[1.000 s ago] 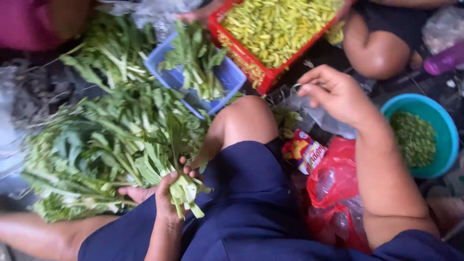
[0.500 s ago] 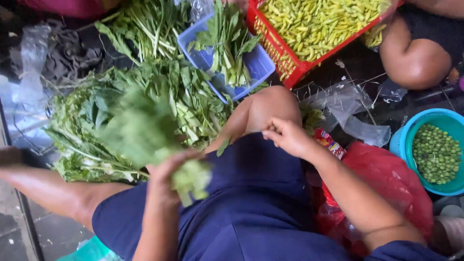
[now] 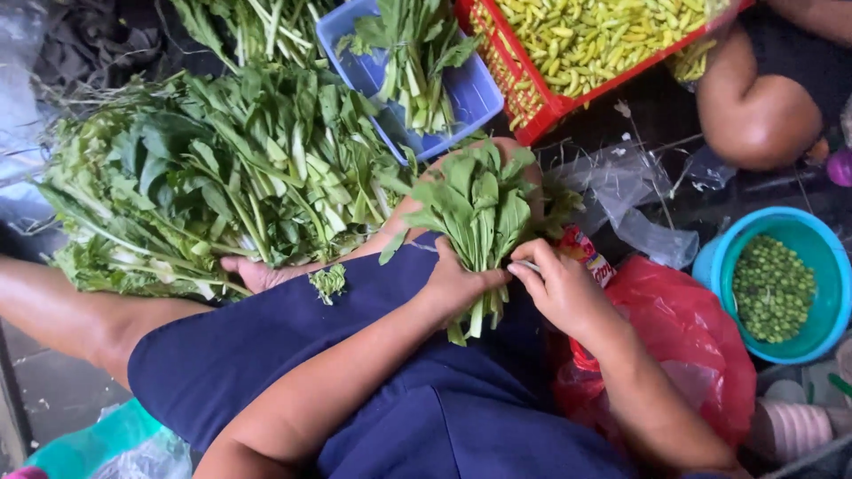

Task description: Sorting and bundling mustard greens by hand while sitting on the floor

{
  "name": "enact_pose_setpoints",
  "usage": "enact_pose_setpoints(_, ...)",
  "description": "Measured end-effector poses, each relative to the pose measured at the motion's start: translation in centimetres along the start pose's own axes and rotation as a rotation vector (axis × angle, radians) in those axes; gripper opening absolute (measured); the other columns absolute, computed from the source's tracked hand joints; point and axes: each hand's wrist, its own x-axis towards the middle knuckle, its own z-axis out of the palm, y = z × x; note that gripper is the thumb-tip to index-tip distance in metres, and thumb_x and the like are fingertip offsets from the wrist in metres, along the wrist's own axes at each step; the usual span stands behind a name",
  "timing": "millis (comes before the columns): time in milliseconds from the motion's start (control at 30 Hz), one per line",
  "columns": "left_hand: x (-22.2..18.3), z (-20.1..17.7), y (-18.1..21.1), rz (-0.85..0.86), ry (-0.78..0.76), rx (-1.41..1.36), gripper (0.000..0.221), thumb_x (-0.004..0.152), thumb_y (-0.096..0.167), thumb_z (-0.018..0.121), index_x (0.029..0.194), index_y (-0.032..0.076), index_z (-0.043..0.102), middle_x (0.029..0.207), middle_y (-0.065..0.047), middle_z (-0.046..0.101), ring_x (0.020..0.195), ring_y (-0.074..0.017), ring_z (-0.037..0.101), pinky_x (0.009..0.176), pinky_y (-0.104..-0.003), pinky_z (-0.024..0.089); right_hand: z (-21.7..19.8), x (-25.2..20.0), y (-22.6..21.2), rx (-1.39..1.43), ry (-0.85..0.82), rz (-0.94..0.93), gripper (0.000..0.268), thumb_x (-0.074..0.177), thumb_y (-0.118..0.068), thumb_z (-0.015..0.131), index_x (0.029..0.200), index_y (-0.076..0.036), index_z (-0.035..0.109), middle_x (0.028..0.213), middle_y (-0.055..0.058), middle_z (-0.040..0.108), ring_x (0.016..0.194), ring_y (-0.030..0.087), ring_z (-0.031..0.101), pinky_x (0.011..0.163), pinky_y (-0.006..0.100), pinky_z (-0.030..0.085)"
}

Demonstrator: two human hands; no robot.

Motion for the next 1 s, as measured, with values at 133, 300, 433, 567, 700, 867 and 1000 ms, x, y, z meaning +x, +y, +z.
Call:
enact_pose_setpoints(133, -1.0, -0.7, 0.4, 0.004, 0.001, 0.075, 0.095, 0.064, 0.047, 0.089, 0.129, 0.017, 0.025, 0.121, -0.022, 0.068, 0.114, -0.0414, 0.067, 0.103, -0.054, 0.053, -0.4, 0.5, -1.0, -0.193, 0.156, -0.319, 0.025, 0.100, -0.033, 0.062, 0.123, -0.024, 0.063, 0.098, 0.000, 0.073, 0.088, 0.025, 0.074, 0.071, 0.036, 0.061)
enact_pose_setpoints(300, -1.2, -1.6, 0.1, 0.143, -0.123, 0.236, 0.121, 0.070, 0.047, 0.087, 0.155, -0.004, 0.018, 0.145, -0.033, 0.048, 0.133, -0.0466, 0.053, 0.108, -0.059, 0.046, -1.9, 2.0, -3.4, -0.305, -0.058, -0.494, 0.049, 0.091, -0.006, 0.056, 0.137, -0.022, 0.062, 0.098, 0.006, 0.059, 0.086, 0.032, 0.066, 0.069, 0.046, 0.060)
enact_pose_setpoints(433, -4.3, -4.0, 3.2, 0.105, -0.085, 0.819, 0.119, 0.072, 0.079, 0.066, 0.160, 0.010, 0.027, 0.155, -0.016, 0.037, 0.143, -0.0383, 0.038, 0.119, -0.058, 0.029, -1.6, 2.3, -3.3, -0.286, -0.152, -0.437, 0.050, 0.092, 0.001, 0.051, 0.136, -0.018, 0.066, 0.095, 0.007, 0.058, 0.084, 0.033, 0.067, 0.069, 0.047, 0.059)
enact_pose_setpoints(567, -0.4, -6.0, -2.4, 0.126, 0.013, -0.055, 0.069, 0.081, 0.037, 0.064, 0.138, 0.000, 0.051, 0.129, -0.015, 0.054, 0.115, -0.0284, 0.054, 0.099, -0.041, 0.047, -1.4, 2.5, -3.7, -0.325, -0.120, -0.399, 0.054, 0.092, -0.001, 0.051, 0.140, -0.024, 0.062, 0.091, 0.006, 0.059, 0.078, 0.032, 0.068, 0.062, 0.046, 0.060)
enact_pose_setpoints(700, 3.8, -6.0, -7.0, -0.005, 0.207, -0.459, 0.040, 0.097, 0.013, 0.057, 0.132, -0.004, 0.054, 0.104, -0.017, 0.067, 0.086, -0.0266, 0.071, 0.075, -0.045, 0.064, -0.6, 2.4, -3.2, -0.376, -0.115, -0.392, 0.059, 0.092, -0.004, 0.050, 0.144, -0.032, 0.058, 0.090, 0.002, 0.055, 0.076, 0.029, 0.067, 0.060, 0.047, 0.060)
enact_pose_setpoints(867, 7.4, -5.2, -8.3, 0.040, 0.303, -0.213, 0.038, 0.086, 0.034, 0.077, 0.108, 0.005, 0.067, 0.088, -0.015, 0.075, 0.080, -0.0275, 0.073, 0.069, -0.045, 0.062, -0.3, 2.6, -2.8, -0.400, -0.116, -0.393, 0.059, 0.092, -0.006, 0.050, 0.144, -0.035, 0.057, 0.089, 0.003, 0.056, 0.076, 0.030, 0.067, 0.061, 0.048, 0.060)
enact_pose_setpoints(1000, 10.0, -4.7, -8.1, 0.053, 0.361, -0.005, 0.045, 0.084, 0.052, 0.073, 0.113, 0.020, 0.065, 0.104, -0.003, 0.079, 0.105, -0.0226, 0.074, 0.090, -0.041, 0.060, 0.0, 2.6, -2.6, -0.428, -0.101, -0.383, 0.057, 0.094, -0.009, 0.049, 0.142, -0.039, 0.057, 0.089, 0.001, 0.054, 0.077, 0.029, 0.067, 0.062, 0.047, 0.060)
